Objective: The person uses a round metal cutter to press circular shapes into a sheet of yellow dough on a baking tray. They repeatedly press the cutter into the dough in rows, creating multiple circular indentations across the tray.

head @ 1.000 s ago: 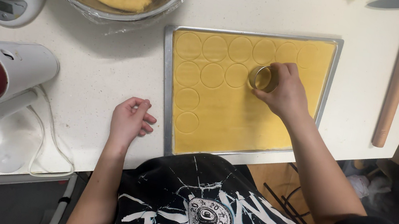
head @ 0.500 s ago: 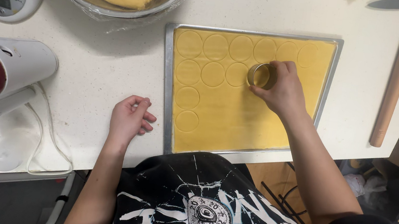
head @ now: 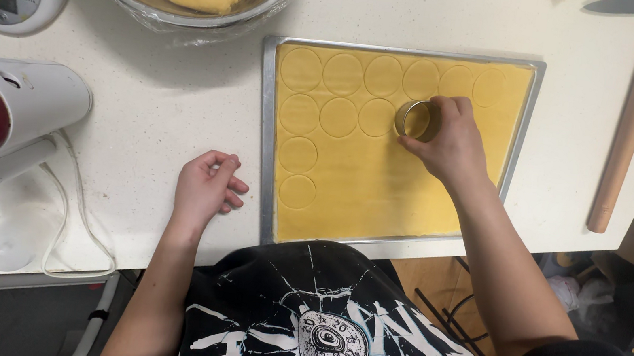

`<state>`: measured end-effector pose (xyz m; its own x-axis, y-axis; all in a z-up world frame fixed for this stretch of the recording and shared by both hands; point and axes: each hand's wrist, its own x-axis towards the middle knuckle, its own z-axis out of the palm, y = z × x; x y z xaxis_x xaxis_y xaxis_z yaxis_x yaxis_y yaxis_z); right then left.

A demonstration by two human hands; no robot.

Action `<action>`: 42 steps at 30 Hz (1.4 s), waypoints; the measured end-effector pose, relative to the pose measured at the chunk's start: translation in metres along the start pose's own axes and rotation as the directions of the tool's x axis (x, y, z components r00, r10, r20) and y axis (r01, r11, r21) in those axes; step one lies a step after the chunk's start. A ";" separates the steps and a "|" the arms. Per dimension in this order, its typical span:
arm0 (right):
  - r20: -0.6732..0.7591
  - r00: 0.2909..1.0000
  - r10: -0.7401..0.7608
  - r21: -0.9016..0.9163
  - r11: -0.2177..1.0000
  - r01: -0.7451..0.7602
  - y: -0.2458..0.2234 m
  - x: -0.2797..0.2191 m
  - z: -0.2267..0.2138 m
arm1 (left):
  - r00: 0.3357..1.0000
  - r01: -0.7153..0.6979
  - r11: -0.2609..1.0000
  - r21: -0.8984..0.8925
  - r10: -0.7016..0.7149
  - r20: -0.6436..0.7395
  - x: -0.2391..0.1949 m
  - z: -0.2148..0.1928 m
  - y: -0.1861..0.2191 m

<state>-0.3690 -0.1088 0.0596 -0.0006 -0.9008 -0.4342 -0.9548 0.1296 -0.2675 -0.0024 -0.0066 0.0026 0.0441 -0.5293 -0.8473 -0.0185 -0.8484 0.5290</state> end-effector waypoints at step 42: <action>0.060 0.957 -0.285 -0.230 0.929 0.291 -0.001 0.003 -0.005 | 0.999 -0.043 0.998 0.047 0.043 -0.011 0.003 0.000 -0.009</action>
<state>-0.3692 -0.1131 0.0628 0.2893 -0.8739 -0.3908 -0.9552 -0.2371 -0.1770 -0.0017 -0.0003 -0.0043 0.0544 -0.5653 -0.8231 -0.0674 -0.8245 0.5619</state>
